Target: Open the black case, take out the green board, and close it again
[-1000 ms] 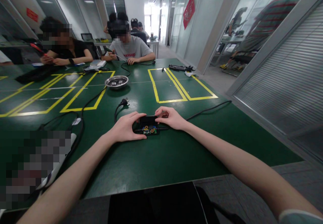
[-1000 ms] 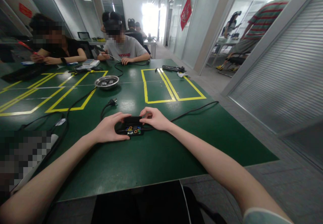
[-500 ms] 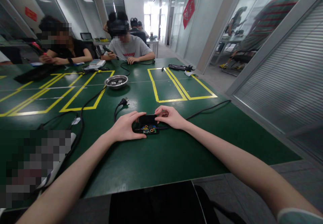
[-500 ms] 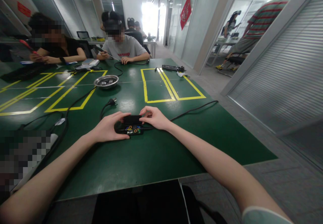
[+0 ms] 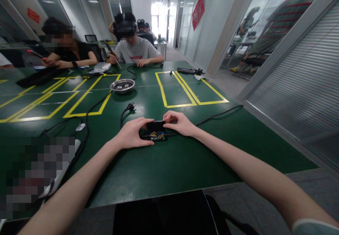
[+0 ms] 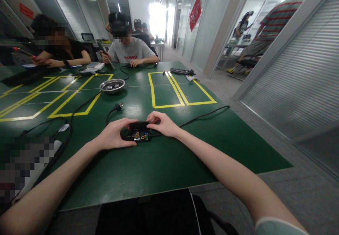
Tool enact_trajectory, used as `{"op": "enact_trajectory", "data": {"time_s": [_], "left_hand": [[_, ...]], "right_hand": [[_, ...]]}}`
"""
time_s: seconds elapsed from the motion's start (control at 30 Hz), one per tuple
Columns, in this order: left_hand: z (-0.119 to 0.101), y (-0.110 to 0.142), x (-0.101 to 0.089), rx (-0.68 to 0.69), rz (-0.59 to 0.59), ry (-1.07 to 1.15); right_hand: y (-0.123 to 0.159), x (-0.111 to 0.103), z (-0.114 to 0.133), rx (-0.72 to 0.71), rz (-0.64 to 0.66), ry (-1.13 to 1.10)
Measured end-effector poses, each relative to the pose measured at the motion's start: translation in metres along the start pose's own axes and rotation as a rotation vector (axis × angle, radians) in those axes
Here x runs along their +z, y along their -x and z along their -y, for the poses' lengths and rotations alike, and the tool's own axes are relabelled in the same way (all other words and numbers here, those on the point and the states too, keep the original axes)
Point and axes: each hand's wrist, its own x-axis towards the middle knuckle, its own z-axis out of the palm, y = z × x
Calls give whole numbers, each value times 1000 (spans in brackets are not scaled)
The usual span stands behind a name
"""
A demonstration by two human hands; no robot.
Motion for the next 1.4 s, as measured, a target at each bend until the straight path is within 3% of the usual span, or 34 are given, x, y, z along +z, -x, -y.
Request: {"op": "enact_trajectory", "data": {"time_s": [0.3, 0.53, 1.4], "left_hand": [[-4, 2, 2, 62, -48, 32], [-16, 3, 3, 127, -24, 110], [-18, 2, 9, 164, -46, 136]], "right_hand": [[1, -1, 8, -84, 51, -21], [5, -3, 13, -123, 243, 53], [5, -7, 16, -130, 374, 211]]}}
